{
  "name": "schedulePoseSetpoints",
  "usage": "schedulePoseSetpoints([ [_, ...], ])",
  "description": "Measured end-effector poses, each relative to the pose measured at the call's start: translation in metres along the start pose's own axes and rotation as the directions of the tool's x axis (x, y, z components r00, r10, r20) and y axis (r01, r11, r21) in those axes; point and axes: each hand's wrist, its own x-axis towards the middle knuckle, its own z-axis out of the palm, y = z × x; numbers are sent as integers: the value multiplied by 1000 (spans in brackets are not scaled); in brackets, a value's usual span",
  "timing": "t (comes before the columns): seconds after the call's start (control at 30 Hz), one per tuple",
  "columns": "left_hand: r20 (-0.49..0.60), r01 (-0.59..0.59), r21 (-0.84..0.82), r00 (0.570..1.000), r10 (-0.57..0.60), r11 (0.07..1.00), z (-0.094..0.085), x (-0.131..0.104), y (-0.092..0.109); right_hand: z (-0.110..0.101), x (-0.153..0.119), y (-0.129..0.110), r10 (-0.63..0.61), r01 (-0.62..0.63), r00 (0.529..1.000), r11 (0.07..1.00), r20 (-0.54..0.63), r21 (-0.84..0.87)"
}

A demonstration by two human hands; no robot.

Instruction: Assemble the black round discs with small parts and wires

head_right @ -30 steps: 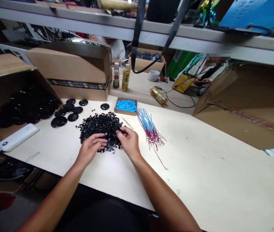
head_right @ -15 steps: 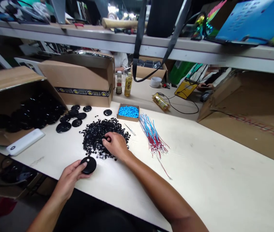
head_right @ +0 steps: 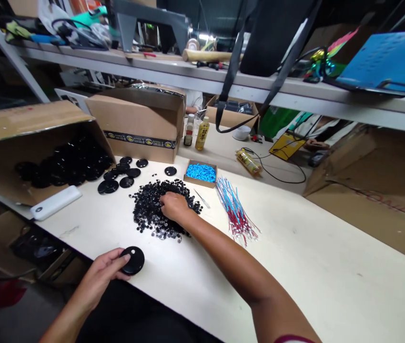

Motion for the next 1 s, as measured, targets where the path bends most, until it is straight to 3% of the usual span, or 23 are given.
schedulePoseSetpoints([
  [0.1,-103,-74,9,992,74,997,-13,22,2,-5,-17,8,-19,19,999,1000,-32,25],
  [0.23,-255,-212,3,945,206,977,-29,81,22,-2,-44,7,-51,64,990,993,-128,102],
  [0.4,-424,-420,48,812,400,906,-38,160,55,23,-93,0,-51,114,959,970,-280,216],
  [0.5,-489,-463,122,741,460,878,-32,188,58,43,-121,2,-41,161,921,945,-386,284],
  [0.6,-506,-485,170,704,498,858,-17,199,49,56,-140,9,-5,220,855,909,-518,355],
  [0.73,-486,-517,171,696,529,839,9,197,30,63,-153,16,86,262,787,850,-611,457],
  [1.0,-528,-569,51,682,506,821,52,192,21,71,-144,18,237,319,697,742,-677,589],
])
